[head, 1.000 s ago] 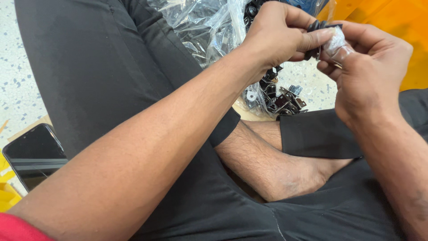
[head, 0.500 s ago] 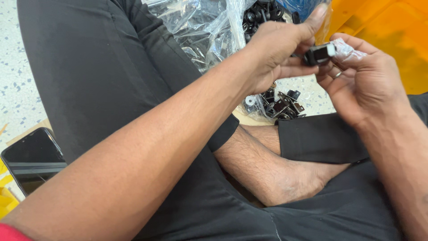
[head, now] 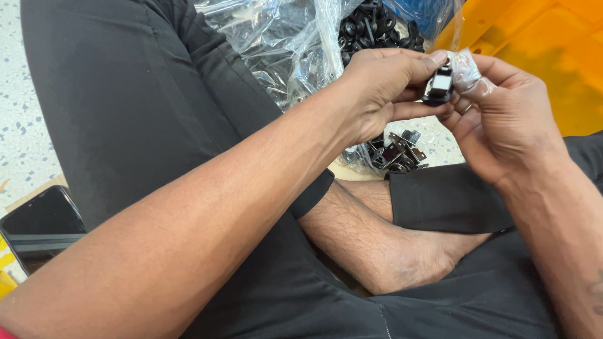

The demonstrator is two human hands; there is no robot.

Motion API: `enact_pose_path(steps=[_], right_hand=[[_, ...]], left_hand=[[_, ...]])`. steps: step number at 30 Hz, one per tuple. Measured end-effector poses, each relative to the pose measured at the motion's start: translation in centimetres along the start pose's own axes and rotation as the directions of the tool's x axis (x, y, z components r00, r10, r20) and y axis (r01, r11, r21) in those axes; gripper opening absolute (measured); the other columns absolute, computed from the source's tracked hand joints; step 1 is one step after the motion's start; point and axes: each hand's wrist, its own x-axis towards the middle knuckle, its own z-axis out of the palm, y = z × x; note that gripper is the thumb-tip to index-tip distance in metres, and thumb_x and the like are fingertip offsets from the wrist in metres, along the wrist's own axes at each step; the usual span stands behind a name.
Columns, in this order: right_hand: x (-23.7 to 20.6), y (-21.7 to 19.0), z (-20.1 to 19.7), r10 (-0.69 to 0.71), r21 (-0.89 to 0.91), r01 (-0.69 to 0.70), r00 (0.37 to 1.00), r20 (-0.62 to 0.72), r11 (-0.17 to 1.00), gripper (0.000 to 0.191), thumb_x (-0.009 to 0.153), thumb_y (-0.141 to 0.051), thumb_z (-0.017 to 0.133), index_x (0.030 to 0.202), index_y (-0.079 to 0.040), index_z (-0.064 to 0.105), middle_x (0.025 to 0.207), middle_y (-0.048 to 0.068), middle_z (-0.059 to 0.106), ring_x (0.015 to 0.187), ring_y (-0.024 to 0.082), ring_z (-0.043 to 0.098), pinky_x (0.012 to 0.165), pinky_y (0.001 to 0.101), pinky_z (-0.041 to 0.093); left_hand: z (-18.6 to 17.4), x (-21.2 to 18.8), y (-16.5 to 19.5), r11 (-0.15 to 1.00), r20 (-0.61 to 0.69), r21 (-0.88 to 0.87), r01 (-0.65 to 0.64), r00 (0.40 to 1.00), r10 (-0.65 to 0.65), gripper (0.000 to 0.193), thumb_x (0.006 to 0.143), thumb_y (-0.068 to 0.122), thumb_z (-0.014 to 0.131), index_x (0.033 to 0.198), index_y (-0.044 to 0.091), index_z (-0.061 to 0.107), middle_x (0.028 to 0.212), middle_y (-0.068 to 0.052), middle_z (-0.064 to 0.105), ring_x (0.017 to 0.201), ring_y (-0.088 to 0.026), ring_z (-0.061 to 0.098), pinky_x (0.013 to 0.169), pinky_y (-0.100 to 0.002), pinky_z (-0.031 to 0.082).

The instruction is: The person sits on the floor and repeatedly picks up small black metal parts from a plastic bag. They wipe each part with a white cloth and place it on a cardboard sheet. The person continues this process for multiple parts throughout the clip.

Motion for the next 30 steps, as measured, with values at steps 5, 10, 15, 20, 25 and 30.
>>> enact_pose_path(steps=[5, 10, 15, 20, 25, 30], right_hand=[[0.0, -0.3, -0.1, -0.078, -0.073, 0.073, 0.995, -0.062, 0.995, 0.021, 0.108, 0.007, 0.053, 0.125, 0.006, 0.066, 0.104, 0.011, 0.070, 0.083, 0.014, 0.065, 0.078, 0.0257, 0.056], [-0.3, -1.4, 1.1, 0.017, -0.008, -0.019, 0.985, -0.173, 1.000, 0.019, 0.105, 0.001, 0.050, 0.116, 0.005, 0.065, 0.097, 0.010, 0.069, 0.079, 0.014, 0.067, 0.075, 0.0266, 0.060], [0.2, -1.7, 1.6, -0.047, -0.092, 0.041, 0.997, -0.054, 0.995, 0.015, 0.107, -0.001, 0.060, 0.118, 0.006, 0.068, 0.096, 0.009, 0.068, 0.079, 0.011, 0.065, 0.075, 0.0253, 0.059], [0.5, -2.2, 1.0, 0.001, -0.183, -0.020, 0.995, -0.099, 0.983, 0.016, 0.101, -0.004, 0.060, 0.112, 0.004, 0.068, 0.088, 0.006, 0.070, 0.075, 0.010, 0.066, 0.073, 0.0220, 0.059], [1.4, -1.9, 0.8, -0.064, -0.486, 0.027, 0.996, -0.060, 0.874, 0.016, 0.100, -0.002, 0.062, 0.115, 0.004, 0.064, 0.091, 0.006, 0.069, 0.074, 0.013, 0.066, 0.069, 0.0265, 0.057], [1.6, -1.5, -0.7, 0.071, -0.338, -0.083, 0.996, -0.048, 0.938, 0.017, 0.105, -0.010, 0.061, 0.116, 0.001, 0.067, 0.091, 0.007, 0.066, 0.077, 0.013, 0.064, 0.072, 0.0256, 0.058]], left_hand=[[-0.1, 0.1, 0.5, 0.998, 0.034, 0.051, -0.031, 0.999, 0.030, 0.028, 0.087, 0.011, 0.077, 0.102, -0.012, 0.073, 0.090, -0.020, 0.074, 0.079, -0.027, 0.078, 0.071, -0.042, 0.073], [-0.1, 0.0, 0.1, 0.999, 0.031, -0.010, -0.054, 0.998, 0.054, 0.028, 0.084, 0.010, 0.078, 0.101, -0.012, 0.072, 0.090, -0.021, 0.075, 0.079, -0.029, 0.079, 0.072, -0.042, 0.073], [0.1, -0.3, 0.1, 0.995, -0.009, 0.092, -0.043, 0.999, 0.044, 0.026, 0.080, 0.008, 0.081, 0.098, -0.008, 0.071, 0.089, -0.019, 0.076, 0.077, -0.028, 0.079, 0.068, -0.043, 0.073], [0.1, -0.7, 0.3, 0.984, -0.026, 0.177, -0.036, 0.999, 0.041, 0.027, 0.075, 0.006, 0.084, 0.097, -0.002, 0.071, 0.087, -0.017, 0.078, 0.077, -0.026, 0.080, 0.065, -0.041, 0.072], [-0.2, -0.3, 0.5, 0.952, -0.071, 0.305, 0.025, 0.997, -0.004, 0.026, 0.072, 0.007, 0.086, 0.093, -0.001, 0.074, 0.085, -0.013, 0.079, 0.075, -0.023, 0.080, 0.063, -0.040, 0.072], [-0.4, 0.0, 0.4, 0.922, -0.122, 0.382, 0.068, 0.992, -0.023, 0.024, 0.069, 0.013, 0.087, 0.088, 0.002, 0.077, 0.083, -0.010, 0.079, 0.070, -0.019, 0.077, 0.059, -0.037, 0.071]])
